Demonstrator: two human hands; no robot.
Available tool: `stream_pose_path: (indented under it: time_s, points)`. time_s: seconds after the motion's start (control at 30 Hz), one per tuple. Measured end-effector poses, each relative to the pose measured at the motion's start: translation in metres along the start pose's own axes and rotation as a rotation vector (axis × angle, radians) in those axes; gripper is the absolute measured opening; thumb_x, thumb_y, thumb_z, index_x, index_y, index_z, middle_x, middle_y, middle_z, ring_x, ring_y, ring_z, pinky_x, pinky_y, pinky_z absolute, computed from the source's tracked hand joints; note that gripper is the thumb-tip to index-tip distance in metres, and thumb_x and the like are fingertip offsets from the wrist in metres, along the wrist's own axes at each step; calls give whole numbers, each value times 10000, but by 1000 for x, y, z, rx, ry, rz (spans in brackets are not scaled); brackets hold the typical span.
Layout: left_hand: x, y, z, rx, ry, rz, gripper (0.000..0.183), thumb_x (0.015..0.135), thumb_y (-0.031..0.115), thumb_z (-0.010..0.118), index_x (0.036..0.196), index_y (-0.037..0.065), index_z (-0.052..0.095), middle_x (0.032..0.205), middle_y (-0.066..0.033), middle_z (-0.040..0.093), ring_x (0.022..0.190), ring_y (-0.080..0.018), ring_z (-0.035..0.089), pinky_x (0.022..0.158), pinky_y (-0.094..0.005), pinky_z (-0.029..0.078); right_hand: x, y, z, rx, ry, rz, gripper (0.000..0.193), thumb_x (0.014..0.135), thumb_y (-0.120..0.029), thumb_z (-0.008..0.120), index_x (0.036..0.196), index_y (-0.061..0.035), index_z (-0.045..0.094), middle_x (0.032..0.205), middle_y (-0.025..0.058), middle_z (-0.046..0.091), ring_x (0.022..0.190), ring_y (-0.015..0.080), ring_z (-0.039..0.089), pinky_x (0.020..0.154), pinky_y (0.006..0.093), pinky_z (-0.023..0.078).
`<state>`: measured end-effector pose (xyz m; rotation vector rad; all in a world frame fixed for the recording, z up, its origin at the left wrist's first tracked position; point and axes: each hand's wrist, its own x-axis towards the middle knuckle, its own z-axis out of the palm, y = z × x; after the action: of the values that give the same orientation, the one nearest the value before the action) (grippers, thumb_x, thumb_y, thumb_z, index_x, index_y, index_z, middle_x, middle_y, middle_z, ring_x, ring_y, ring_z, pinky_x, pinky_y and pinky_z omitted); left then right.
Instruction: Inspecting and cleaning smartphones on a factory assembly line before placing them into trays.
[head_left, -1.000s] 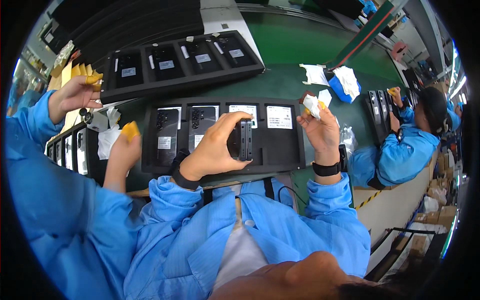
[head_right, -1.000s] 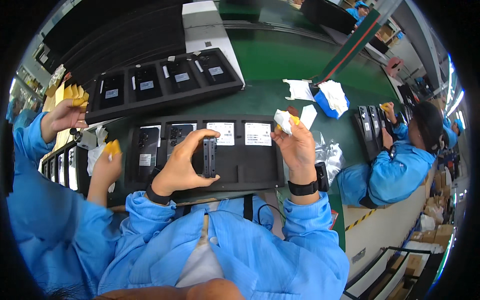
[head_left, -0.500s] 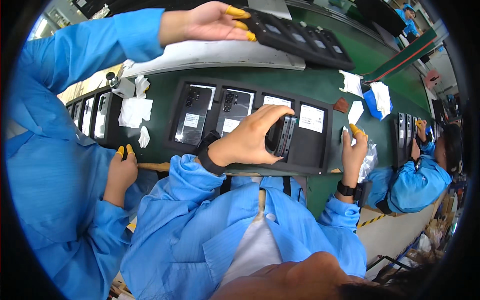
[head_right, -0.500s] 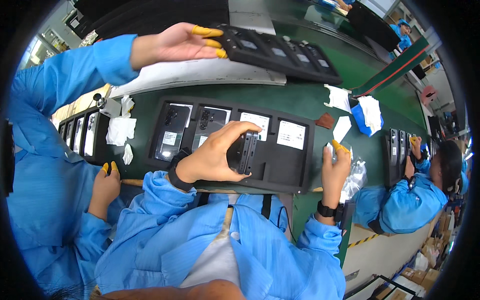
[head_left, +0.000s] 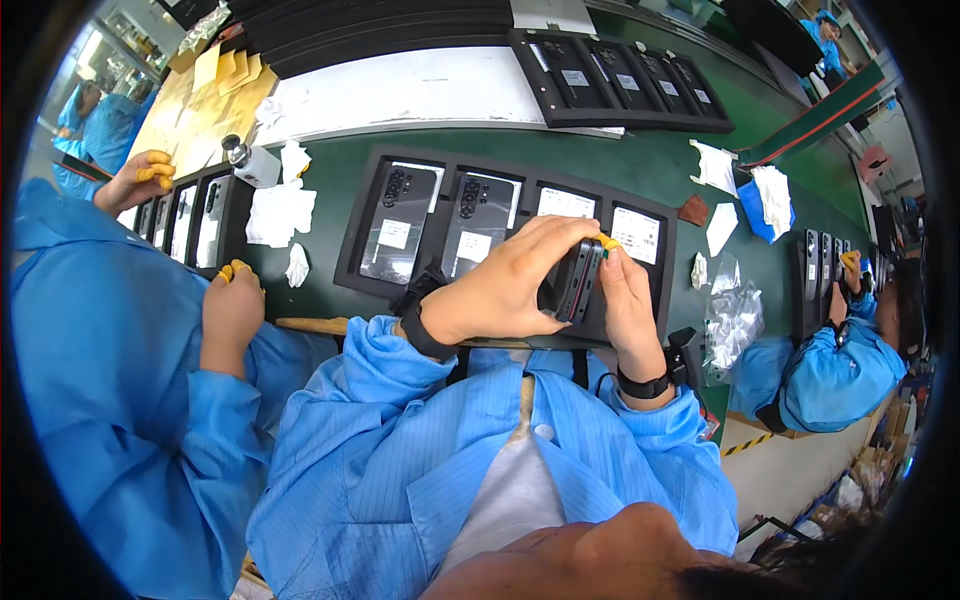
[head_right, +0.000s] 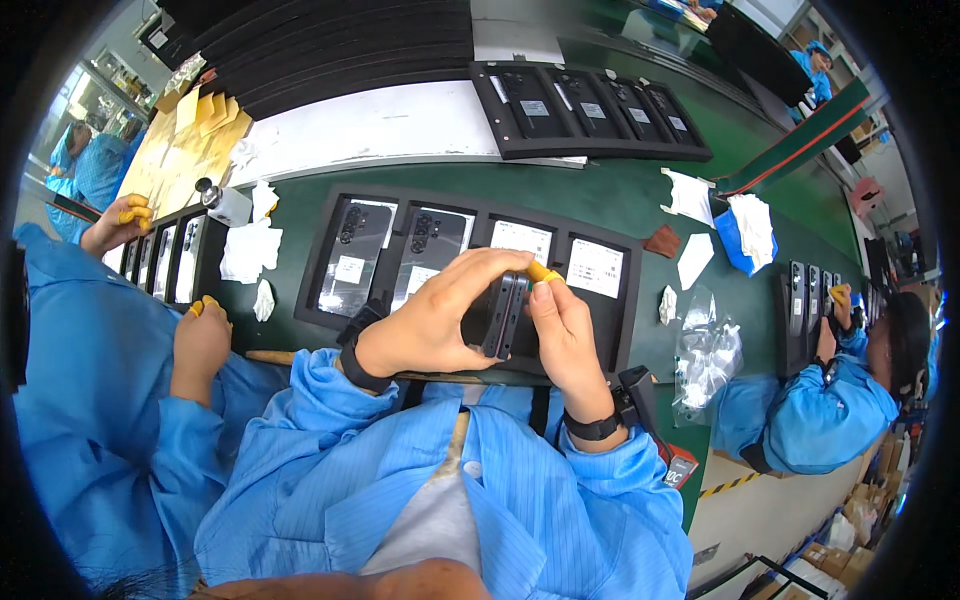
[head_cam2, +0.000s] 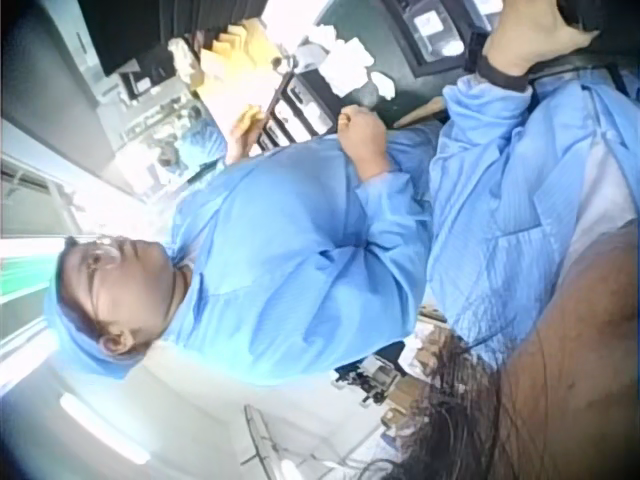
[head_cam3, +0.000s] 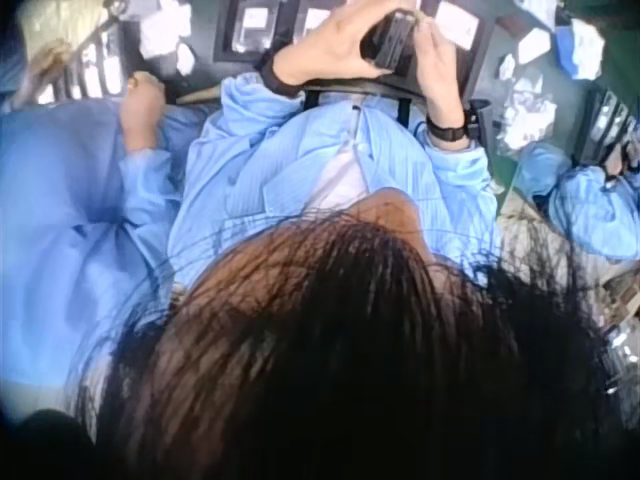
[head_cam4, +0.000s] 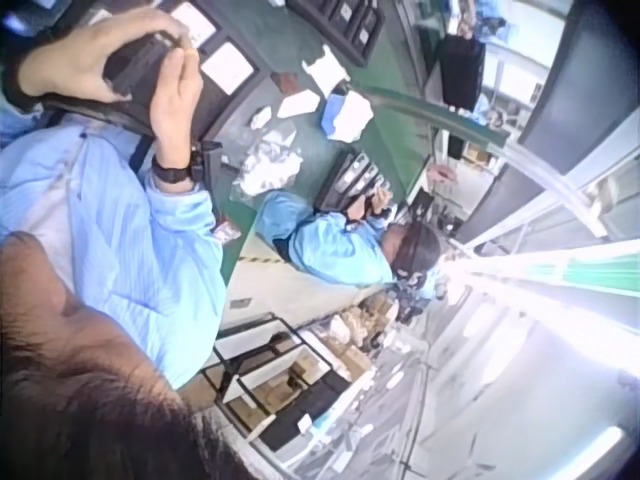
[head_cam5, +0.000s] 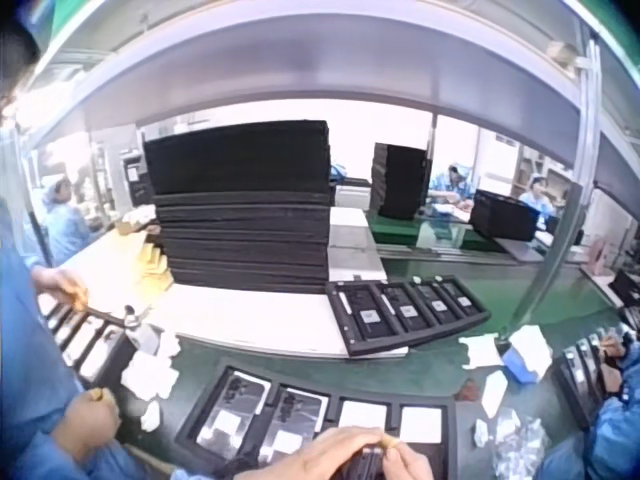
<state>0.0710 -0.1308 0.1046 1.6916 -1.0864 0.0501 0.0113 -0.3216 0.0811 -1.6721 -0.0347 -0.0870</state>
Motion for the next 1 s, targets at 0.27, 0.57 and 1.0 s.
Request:
stream_pose_path:
  time_s: [0.27, 0.57, 1.0]
  points:
    - [-40, 16, 14, 4, -36, -161, 943, 622, 12, 834, 1465, 63, 415, 1538, -246, 346, 1385, -407, 419, 1123, -464, 380, -33, 17, 24, 366, -23, 250, 519, 1087, -373, 396, 1425, 19, 429, 1278, 93, 593, 1184, 144, 580, 992, 313, 485]
    - [-57, 4, 21, -215, -108, -224, 1130, 628, -154, 633, 1587, -7, 52, 1640, -280, 36, 1521, -428, 94, 1216, -429, 217, -39, 10, 37, 99, -44, 81, 611, 1084, -326, 385, 1538, 62, 256, 1382, 128, 491, 1225, 169, 501, 1053, 296, 381]
    - [-46, -20, 43, -1166, 244, -378, 939, 662, -221, 376, 1563, 13, 252, 1649, -155, 177, 1541, -268, 126, 1256, -439, 122, -13, 37, 51, 193, 118, -138, 534, 1080, -217, 376, 1530, 44, 258, 1406, 143, 504, 1203, 154, 523, 1020, 291, 415]
